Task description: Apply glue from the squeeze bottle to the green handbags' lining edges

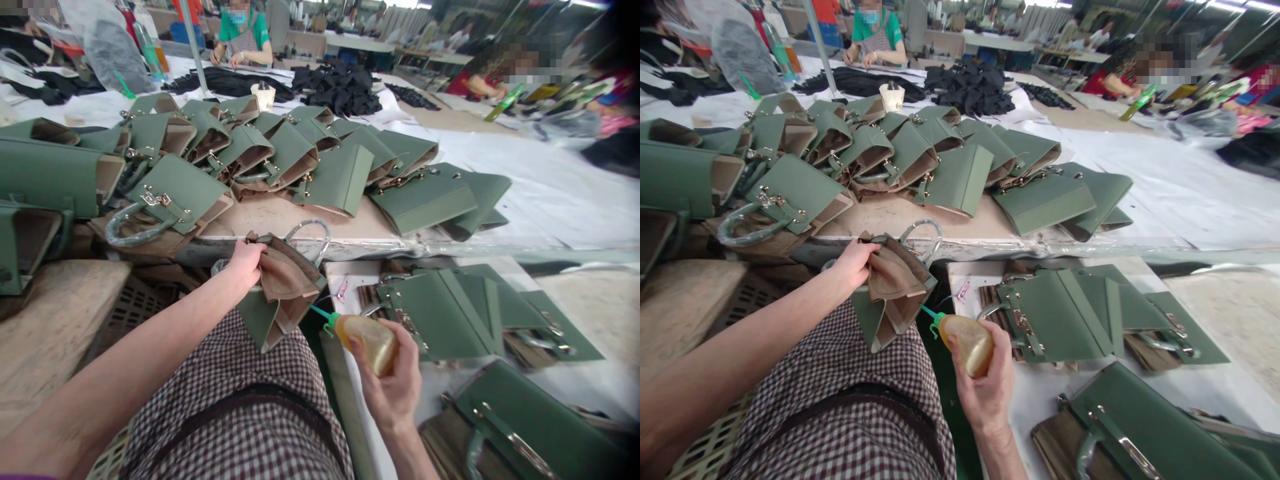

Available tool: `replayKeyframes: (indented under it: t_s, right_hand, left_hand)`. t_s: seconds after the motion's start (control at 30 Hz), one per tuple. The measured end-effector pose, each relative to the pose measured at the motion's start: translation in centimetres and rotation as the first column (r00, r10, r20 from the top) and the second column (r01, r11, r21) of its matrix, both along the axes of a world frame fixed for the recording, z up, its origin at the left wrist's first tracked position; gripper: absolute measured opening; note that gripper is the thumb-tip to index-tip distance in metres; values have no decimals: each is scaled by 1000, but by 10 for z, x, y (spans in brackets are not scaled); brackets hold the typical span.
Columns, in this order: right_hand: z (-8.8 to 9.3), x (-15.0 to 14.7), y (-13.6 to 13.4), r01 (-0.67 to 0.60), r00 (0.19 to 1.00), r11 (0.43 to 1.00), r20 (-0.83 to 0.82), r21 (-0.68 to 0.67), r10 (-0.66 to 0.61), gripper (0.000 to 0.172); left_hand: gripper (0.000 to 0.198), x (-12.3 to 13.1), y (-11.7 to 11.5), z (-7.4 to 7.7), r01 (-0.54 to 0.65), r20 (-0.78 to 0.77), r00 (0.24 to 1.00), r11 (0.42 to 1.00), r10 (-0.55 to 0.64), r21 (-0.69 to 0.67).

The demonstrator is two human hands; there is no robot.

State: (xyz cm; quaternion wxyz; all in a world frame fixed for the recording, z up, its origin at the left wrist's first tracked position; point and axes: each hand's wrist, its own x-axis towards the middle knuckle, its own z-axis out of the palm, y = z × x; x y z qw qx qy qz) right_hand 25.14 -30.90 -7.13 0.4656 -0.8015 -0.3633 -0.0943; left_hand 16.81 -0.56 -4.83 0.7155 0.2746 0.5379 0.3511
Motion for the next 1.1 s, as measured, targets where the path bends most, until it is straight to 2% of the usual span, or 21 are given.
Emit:
replayKeyframes:
  t_s: [0.23,0.43,0.67,0.9,1.1]
  right_hand:
    - [-12,-11,-2,-95,994,993,-57,-72,91,43]
    - [-32,-21,-10,-128,985,985,-134,-115,112,47]
    - [-49,-33,-13,-54,965,993,-262,-102,26,50]
    - [-50,-41,-12,-12,900,998,-436,-66,-18,52]
    - [-50,-46,-9,-17,891,997,-453,-73,-18,54]
  left_hand:
    - [37,-1,0,2,-5,11,1000,1000,5,-19]
    - [36,-1,-1,1,-13,20,1000,1000,14,-11]
    - [34,-1,-1,-3,-19,30,999,1000,19,1]
    - [37,-1,-3,-2,-48,38,998,999,48,3]
    - [39,-2,-4,-2,-64,59,996,998,64,-7]
